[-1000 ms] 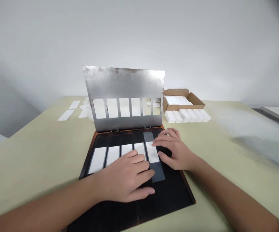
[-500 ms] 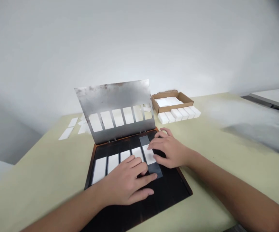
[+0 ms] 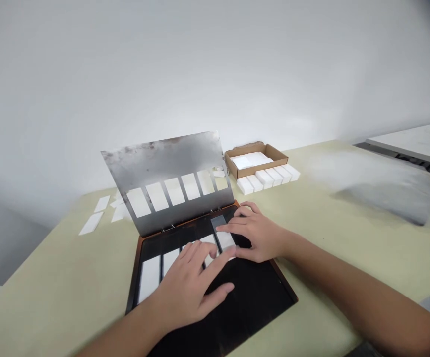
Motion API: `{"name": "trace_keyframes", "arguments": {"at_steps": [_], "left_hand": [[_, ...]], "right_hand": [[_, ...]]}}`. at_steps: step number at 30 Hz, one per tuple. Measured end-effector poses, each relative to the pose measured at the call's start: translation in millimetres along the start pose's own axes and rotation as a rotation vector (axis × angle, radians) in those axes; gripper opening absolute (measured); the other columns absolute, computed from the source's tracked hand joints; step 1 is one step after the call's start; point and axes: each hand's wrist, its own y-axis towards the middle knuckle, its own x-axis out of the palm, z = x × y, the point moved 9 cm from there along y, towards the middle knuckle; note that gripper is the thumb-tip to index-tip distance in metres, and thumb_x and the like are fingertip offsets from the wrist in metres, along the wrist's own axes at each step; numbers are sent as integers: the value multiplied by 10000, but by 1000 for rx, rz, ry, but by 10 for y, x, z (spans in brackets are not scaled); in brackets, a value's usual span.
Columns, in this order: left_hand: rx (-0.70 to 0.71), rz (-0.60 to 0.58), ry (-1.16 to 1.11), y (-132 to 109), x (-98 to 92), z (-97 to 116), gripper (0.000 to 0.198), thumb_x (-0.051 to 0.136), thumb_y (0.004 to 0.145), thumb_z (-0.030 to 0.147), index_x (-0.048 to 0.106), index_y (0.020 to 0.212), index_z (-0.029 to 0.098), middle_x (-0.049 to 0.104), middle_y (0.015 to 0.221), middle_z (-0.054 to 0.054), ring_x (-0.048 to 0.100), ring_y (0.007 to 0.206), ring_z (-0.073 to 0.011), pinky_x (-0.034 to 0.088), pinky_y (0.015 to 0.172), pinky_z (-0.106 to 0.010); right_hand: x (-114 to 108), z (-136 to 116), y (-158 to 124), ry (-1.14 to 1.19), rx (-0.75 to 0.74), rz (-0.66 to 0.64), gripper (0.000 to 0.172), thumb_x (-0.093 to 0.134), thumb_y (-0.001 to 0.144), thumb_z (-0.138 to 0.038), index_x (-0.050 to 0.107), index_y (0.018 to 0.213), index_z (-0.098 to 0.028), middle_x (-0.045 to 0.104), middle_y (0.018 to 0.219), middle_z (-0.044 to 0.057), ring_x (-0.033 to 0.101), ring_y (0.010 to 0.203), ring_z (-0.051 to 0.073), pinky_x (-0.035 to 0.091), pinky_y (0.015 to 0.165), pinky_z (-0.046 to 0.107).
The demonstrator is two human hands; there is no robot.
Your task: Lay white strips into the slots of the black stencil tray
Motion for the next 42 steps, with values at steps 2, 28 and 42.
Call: {"name": "trace_keyframes", "arguments": {"at_steps": [2,28,42], "left_hand": [[61,43,-38,-15,-51,68,299,603,994,251,637,1270,141,581,1061,-116,509,901,-251,428,818,-426],[156,-34,-85,39,54,185,186,645,1033,244,714,1160,126,643,804,2,568,698,-157,440,663,-359],[167,7,-69,46,19,201,190,636,1041,281,700,1152,140,639,793,-7,562,695,-163,442,673,-333]], "right_hand": [[-1,13,-8,6,19,-12,528,697,940,-445,632,1415,-225,761,1157,53,519,1122,279,230,1156,515],[-15,10,-36,-12,35,-145,635,682,936,-496,559,1491,-213,747,1213,51,503,1174,298,241,1190,523],[-25,-19,-20,-52,25,-127,415,691,927,-493,731,1268,-259,774,1207,36,541,1167,314,270,1192,561]]}}
